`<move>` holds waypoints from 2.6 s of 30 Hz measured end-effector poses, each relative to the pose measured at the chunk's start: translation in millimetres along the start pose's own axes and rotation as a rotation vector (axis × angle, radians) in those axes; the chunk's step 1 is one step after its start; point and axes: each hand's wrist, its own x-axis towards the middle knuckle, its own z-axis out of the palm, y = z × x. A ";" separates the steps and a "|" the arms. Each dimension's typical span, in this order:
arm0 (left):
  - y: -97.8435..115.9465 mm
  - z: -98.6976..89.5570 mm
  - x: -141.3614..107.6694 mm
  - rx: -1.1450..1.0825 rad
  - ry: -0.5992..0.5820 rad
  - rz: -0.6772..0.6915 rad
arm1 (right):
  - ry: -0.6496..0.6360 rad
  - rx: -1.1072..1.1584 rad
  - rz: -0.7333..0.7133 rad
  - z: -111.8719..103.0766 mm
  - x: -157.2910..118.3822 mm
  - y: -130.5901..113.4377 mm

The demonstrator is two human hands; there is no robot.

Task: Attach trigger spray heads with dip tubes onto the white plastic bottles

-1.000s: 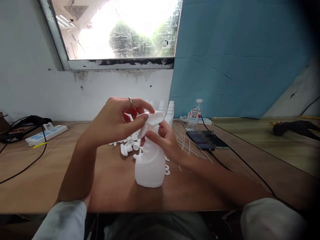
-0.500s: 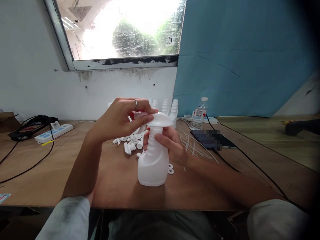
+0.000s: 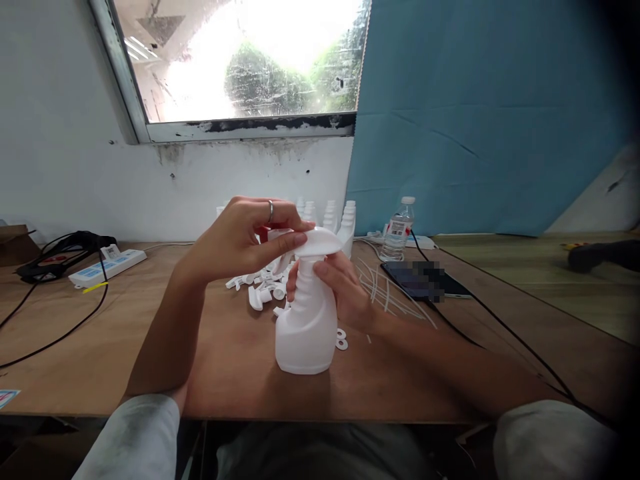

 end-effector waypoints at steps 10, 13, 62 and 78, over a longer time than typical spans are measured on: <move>0.9 1.0 -0.4 -0.010 -0.002 -0.010 | 0.016 -0.049 0.023 -1.0 -0.8 2.0; 1.1 0.9 -0.4 -0.012 -0.004 -0.009 | -0.007 -0.004 0.006 -2.2 -1.3 3.3; 6.6 -17.4 -9.2 0.135 0.043 -0.092 | -0.250 -0.064 0.282 -14.4 18.4 -6.0; -10.0 0.6 -42.6 0.136 -0.944 -0.325 | -0.340 -0.110 0.268 -14.8 18.6 -12.9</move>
